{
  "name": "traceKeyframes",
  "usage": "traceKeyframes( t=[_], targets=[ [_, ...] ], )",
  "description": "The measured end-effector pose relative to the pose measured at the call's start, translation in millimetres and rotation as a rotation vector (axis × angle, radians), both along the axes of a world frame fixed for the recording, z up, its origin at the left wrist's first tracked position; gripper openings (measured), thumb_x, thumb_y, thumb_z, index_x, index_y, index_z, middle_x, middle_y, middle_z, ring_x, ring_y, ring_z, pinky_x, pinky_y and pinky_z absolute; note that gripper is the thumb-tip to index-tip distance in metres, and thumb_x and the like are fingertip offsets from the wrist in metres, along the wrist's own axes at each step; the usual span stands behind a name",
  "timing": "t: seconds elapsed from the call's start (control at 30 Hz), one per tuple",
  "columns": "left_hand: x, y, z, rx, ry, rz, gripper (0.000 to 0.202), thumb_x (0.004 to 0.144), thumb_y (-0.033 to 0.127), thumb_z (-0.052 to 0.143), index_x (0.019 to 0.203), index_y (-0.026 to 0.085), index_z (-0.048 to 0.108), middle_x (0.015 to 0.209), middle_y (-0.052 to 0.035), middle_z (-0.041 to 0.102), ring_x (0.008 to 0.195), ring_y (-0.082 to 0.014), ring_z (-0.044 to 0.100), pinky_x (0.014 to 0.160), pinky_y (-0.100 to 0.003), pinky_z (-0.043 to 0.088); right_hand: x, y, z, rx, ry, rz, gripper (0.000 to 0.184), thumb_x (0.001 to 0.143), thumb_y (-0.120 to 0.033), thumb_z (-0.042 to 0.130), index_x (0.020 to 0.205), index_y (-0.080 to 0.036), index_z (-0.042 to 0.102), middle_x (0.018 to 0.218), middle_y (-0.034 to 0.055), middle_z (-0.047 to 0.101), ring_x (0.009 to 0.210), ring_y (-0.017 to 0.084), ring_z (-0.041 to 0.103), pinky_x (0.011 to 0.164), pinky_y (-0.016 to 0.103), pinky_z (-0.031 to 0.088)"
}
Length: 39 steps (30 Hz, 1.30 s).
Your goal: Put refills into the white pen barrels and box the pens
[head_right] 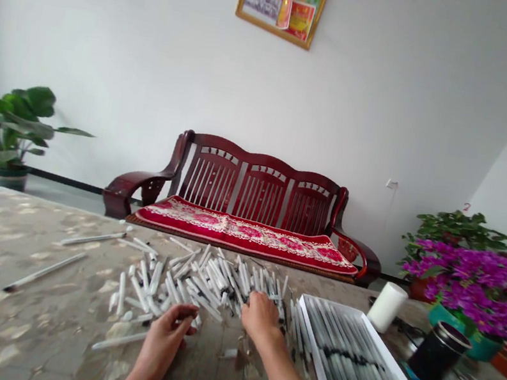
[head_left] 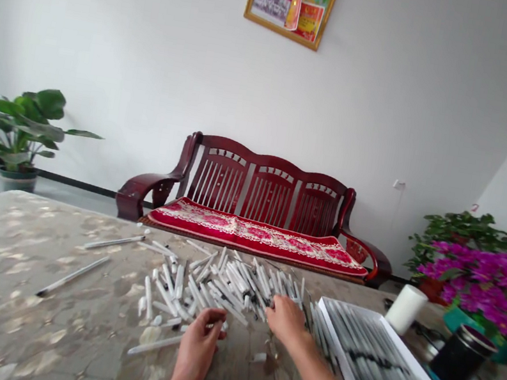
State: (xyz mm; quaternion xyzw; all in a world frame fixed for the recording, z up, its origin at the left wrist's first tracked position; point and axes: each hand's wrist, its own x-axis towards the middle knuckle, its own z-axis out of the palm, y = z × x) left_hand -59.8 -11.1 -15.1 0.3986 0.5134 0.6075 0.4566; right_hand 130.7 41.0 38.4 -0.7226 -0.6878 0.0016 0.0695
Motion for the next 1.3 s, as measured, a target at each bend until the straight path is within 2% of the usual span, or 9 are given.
traceKeyframes(
  t=[0.2, 0.37, 0.53, 0.63, 0.73, 0.83, 0.93, 1.07, 1.3],
  targets=[
    [2, 1, -1.6, 0.025, 0.046, -0.008, 0.019, 0.066, 0.033, 0.063, 0.079, 0.019, 0.068, 0.075, -0.0064, 0.073, 0.062, -0.0234, 0.068, 0.051, -0.030, 0.048, -4, 11, -7.7, -0.048, 0.048, -0.060, 0.021, 0.081, -0.018, 0.058, 0.095, -0.014, 0.073, 0.106, 0.0211, 0.073, 0.103, 0.034, 0.068, 0.082, 0.038, 0.049],
    [5, -2, -7.3, 0.164, 0.249, 0.014, 0.019, 0.072, 0.021, 0.056, 0.083, 0.020, 0.070, 0.083, -0.0065, 0.073, 0.072, -0.0219, 0.069, 0.072, -0.034, 0.053, 0, -11, 0.5, -0.121, 0.218, -0.107, 0.016, 0.083, -0.018, 0.051, 0.083, -0.017, 0.067, 0.082, 0.0122, 0.075, 0.076, 0.023, 0.073, 0.063, 0.028, 0.052],
    [9, -12, -11.0, 0.317, 0.475, 0.015, 0.050, 0.072, 0.009, 0.050, 0.115, 0.025, 0.070, 0.097, -0.0061, 0.067, 0.080, -0.0187, 0.066, 0.075, -0.032, 0.054, -22, -62, -1.4, -0.356, 0.814, -0.026, 0.010, 0.079, -0.029, 0.051, 0.082, -0.020, 0.053, 0.064, -0.0020, 0.066, 0.044, 0.010, 0.059, 0.037, 0.018, 0.039],
    [7, -14, -9.5, 0.380, 0.570, 0.025, 0.046, 0.072, 0.006, 0.049, 0.105, 0.027, 0.074, 0.094, -0.0053, 0.065, 0.084, -0.0192, 0.065, 0.077, -0.031, 0.053, -34, -84, -3.2, -0.528, 1.151, 0.062, 0.026, 0.069, -0.041, 0.060, 0.081, -0.020, 0.049, 0.057, -0.0047, 0.061, 0.039, 0.008, 0.051, 0.035, 0.017, 0.034],
    [3, -12, -6.8, 0.395, 0.576, 0.049, 0.032, 0.075, 0.010, 0.052, 0.090, 0.026, 0.076, 0.085, -0.0051, 0.064, 0.079, -0.0193, 0.064, 0.072, -0.029, 0.052, -32, -76, -1.8, -0.588, 1.236, 0.112, 0.037, 0.069, -0.053, 0.062, 0.081, -0.020, 0.050, 0.060, -0.0034, 0.061, 0.041, 0.008, 0.052, 0.037, 0.017, 0.035],
    [2, -9, -5.2, 0.380, 0.493, 0.098, 0.017, 0.079, 0.024, 0.059, 0.082, 0.024, 0.075, 0.080, -0.0051, 0.064, 0.075, -0.0201, 0.063, 0.070, -0.030, 0.051, -20, -43, -0.5, -0.313, 1.002, 0.031, 0.025, 0.079, -0.044, 0.057, 0.082, -0.019, 0.054, 0.066, -0.0014, 0.064, 0.051, 0.011, 0.059, 0.043, 0.018, 0.039],
    [3, -6, -5.1, 0.325, 0.324, 0.105, 0.021, 0.081, 0.038, 0.060, 0.082, 0.022, 0.074, 0.081, -0.0057, 0.067, 0.075, -0.0204, 0.063, 0.068, -0.030, 0.051, -10, -11, -1.7, -0.034, 0.372, -0.006, 0.010, 0.082, -0.025, 0.056, 0.078, -0.019, 0.061, 0.074, 0.0043, 0.070, 0.071, 0.016, 0.068, 0.058, 0.022, 0.045],
    [2, -3, -3.3, 0.153, 0.067, 0.101, 0.039, 0.078, 0.055, 0.061, 0.087, 0.018, 0.071, 0.077, -0.0056, 0.070, 0.067, -0.0191, 0.061, 0.058, -0.028, 0.049, -10, 7, -6.4, -0.004, 0.078, -0.007, 0.007, 0.077, -0.015, 0.064, 0.079, -0.016, 0.071, 0.094, 0.0169, 0.074, 0.092, 0.028, 0.070, 0.074, 0.030, 0.048],
    [-1, 3, 4.9, 0.007, -0.277, 0.064, 0.047, 0.064, 0.062, 0.072, 0.075, 0.017, 0.064, 0.078, -0.0072, 0.072, 0.064, -0.0196, 0.068, 0.047, -0.025, 0.049, -16, 9, -10.9, -0.031, -0.073, -0.006, 0.021, 0.073, 0.000, 0.058, 0.078, -0.011, 0.075, 0.088, 0.0244, 0.074, 0.085, 0.033, 0.073, 0.071, 0.034, 0.050]
  ],
)
